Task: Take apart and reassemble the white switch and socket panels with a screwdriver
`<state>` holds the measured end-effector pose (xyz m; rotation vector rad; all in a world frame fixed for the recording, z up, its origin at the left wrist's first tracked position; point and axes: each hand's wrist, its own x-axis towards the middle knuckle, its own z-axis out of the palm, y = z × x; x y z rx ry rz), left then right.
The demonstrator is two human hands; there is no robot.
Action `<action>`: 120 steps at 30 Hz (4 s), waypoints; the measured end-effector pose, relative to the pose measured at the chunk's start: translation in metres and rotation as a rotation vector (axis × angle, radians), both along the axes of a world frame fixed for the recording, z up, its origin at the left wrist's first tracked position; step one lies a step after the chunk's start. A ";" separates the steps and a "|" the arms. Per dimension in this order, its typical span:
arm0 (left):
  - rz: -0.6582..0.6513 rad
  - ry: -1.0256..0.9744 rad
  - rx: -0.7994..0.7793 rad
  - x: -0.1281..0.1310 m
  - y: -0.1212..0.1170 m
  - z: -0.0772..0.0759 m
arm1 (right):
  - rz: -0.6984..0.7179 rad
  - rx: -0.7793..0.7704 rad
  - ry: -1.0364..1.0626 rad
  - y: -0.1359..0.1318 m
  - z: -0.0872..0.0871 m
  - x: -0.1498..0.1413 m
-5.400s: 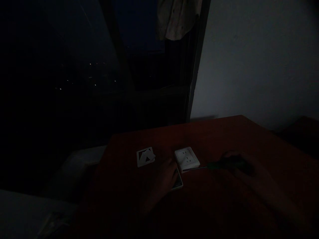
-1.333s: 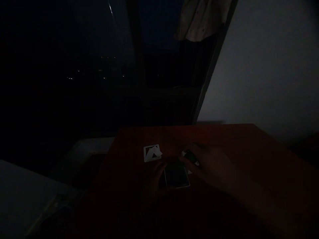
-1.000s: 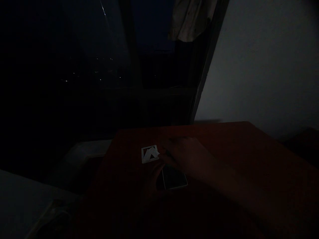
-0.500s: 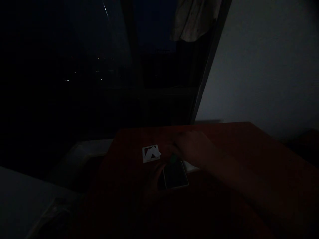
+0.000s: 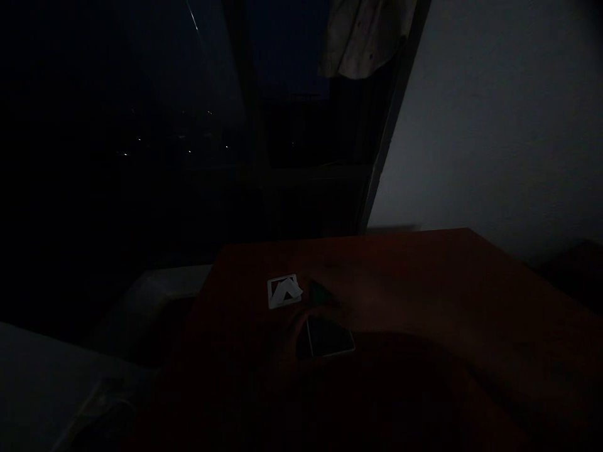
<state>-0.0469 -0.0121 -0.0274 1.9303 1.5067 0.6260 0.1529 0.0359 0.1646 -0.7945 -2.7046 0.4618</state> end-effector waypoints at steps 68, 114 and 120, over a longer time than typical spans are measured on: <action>-0.094 -0.033 0.039 -0.002 -0.001 0.000 | -0.257 0.209 -0.226 0.006 0.001 -0.006; -0.087 -0.049 0.031 0.001 -0.002 0.006 | -0.357 0.137 -0.224 0.003 0.000 -0.002; -0.081 -0.053 0.021 0.002 -0.002 0.006 | -0.254 0.093 -0.161 0.000 0.000 0.001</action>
